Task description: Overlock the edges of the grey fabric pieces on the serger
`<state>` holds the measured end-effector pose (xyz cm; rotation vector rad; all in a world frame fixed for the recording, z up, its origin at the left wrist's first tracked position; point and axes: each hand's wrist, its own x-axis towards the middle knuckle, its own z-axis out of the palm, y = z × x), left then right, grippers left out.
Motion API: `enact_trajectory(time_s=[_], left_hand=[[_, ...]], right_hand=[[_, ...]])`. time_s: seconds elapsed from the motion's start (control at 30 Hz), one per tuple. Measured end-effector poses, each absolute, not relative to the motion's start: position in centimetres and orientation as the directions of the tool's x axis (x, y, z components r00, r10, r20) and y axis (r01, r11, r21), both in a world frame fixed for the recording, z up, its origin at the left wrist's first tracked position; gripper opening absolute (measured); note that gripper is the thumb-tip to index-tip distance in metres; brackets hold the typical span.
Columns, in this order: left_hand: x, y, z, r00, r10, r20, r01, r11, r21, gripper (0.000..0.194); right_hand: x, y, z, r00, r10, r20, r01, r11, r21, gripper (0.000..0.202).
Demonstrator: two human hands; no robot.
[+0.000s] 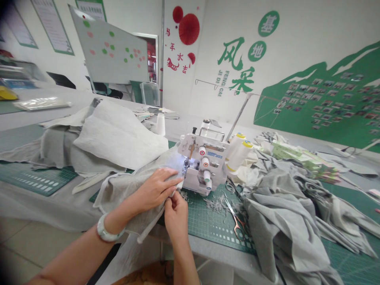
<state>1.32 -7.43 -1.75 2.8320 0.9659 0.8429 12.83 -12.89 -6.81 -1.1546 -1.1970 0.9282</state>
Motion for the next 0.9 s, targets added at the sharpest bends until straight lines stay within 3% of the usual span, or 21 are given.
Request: enact_trajectory(time_s=[0.47,0.67,0.9], left_hand=[[1.42,-7.17,-1.97,0.652,0.558,0.514,0.563,-0.81,0.165,0.036],[1.45,-7.78,-1.93,0.71,0.508,0.489,0.539,-0.838,0.087,0.037],[1.23,-7.74,-2.04,0.712,0.501,0.491,0.512,-0.85,0.124,0.035]], right_hand=[[12.88,-12.4,-6.87,0.189,0.963,0.19,0.019,0.19,-0.982,0.016],[12.85,-12.22,-7.27,0.219,0.954,0.206,0.087,0.191,-0.978,0.012],[12.45,-12.63,-7.6,0.222,0.949,0.225,0.172,0.189,-0.967,0.011]])
